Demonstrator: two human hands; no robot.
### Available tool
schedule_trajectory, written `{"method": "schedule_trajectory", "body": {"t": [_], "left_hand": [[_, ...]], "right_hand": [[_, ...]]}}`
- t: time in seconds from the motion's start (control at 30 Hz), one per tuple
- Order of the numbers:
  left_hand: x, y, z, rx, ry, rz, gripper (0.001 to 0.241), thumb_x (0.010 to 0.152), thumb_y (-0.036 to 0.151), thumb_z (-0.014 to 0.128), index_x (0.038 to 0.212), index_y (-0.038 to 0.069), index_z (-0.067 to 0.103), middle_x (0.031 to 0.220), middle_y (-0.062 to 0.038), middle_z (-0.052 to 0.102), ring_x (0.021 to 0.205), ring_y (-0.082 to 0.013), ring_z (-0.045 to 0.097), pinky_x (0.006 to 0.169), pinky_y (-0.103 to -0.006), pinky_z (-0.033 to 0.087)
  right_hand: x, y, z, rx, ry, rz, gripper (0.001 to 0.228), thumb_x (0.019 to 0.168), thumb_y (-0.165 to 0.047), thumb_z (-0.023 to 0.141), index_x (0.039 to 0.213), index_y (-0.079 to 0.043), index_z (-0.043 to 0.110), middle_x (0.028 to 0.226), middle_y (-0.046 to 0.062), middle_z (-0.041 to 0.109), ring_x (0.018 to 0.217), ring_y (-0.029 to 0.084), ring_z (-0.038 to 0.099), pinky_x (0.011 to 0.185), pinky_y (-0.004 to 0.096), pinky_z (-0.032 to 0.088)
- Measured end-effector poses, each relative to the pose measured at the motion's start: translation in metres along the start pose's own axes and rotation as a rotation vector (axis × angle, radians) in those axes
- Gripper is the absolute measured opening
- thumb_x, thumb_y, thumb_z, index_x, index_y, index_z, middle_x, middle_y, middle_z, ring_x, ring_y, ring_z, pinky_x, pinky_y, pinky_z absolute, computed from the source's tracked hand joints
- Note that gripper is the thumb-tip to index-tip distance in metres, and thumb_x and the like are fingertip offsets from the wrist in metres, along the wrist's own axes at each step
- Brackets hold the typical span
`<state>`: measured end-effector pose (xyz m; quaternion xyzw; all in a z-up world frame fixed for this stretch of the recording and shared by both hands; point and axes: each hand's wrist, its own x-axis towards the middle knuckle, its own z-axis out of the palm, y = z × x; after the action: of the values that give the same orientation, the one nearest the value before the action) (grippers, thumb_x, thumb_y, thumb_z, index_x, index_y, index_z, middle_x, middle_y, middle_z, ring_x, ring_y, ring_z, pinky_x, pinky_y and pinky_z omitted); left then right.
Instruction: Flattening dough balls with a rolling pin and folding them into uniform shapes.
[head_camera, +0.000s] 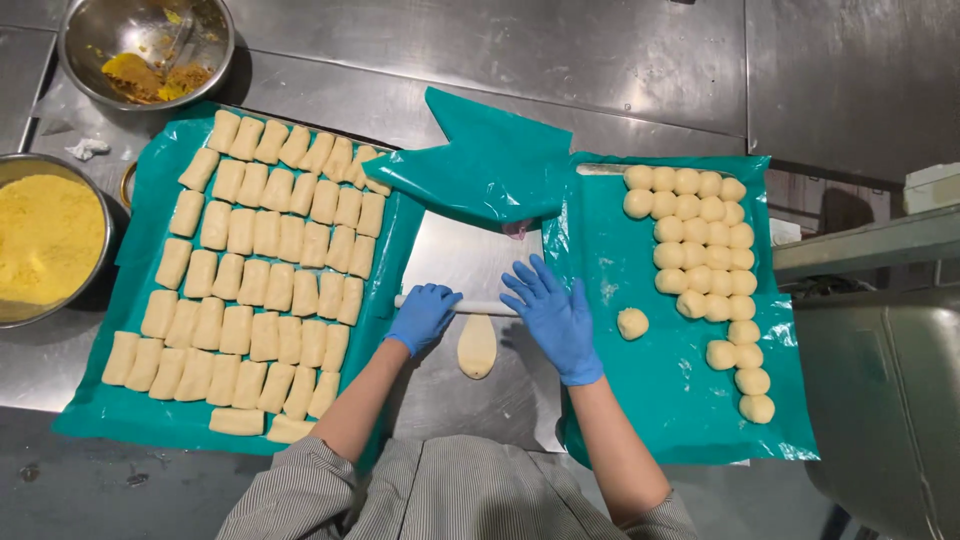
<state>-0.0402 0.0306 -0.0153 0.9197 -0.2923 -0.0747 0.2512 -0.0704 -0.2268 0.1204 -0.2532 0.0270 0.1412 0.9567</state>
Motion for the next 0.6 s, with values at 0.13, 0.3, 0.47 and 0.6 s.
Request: {"method": "schedule_trajectory", "body": {"t": [0.13,0.3,0.47,0.6], "left_hand": [[-0.003,0.004,-0.002,0.069,-0.095,0.021,0.038,0.094,0.028,0.066,0.13,0.013,0.063,0.115,-0.008,0.064,0.106,-0.0284,0.06,0.088,-0.0437,0.047],[-0.029,0.005,0.028,0.008,-0.041,0.159,0.037,0.092,0.026,0.065,0.127,0.012,0.065,0.118,-0.009,0.067,0.108,-0.0284,0.061,0.089,-0.0434,0.047],[0.005,0.017,-0.013,-0.179,0.128,0.07,0.036,0.097,0.027,0.062,0.13,0.011,0.065,0.127,-0.011,0.066,0.113,-0.0305,0.061,0.096,-0.0444,0.046],[0.057,0.004,-0.025,-0.204,0.253,-0.028,0.038,0.102,0.026,0.058,0.136,0.01,0.062,0.137,-0.013,0.062,0.123,-0.0335,0.058,0.107,-0.0465,0.043]], "right_hand": [[0.003,0.023,-0.057,-1.134,0.155,-0.002,0.042,0.105,-0.035,0.055,0.133,-0.005,0.066,0.13,0.016,0.072,0.123,0.032,0.066,0.108,0.047,0.049],[-0.022,0.058,-0.11,-2.051,0.002,-0.201,0.025,0.091,-0.019,0.068,0.114,-0.012,0.073,0.101,0.014,0.068,0.096,0.037,0.065,0.086,0.047,0.05],[0.005,0.053,-0.106,-1.88,0.232,-0.132,0.027,0.097,-0.019,0.064,0.123,-0.012,0.069,0.115,0.013,0.067,0.106,0.033,0.065,0.091,0.044,0.052],[0.053,0.037,-0.1,-2.015,0.192,-0.242,0.034,0.097,-0.015,0.061,0.13,-0.01,0.065,0.13,0.014,0.064,0.12,0.036,0.058,0.1,0.047,0.047]]}}
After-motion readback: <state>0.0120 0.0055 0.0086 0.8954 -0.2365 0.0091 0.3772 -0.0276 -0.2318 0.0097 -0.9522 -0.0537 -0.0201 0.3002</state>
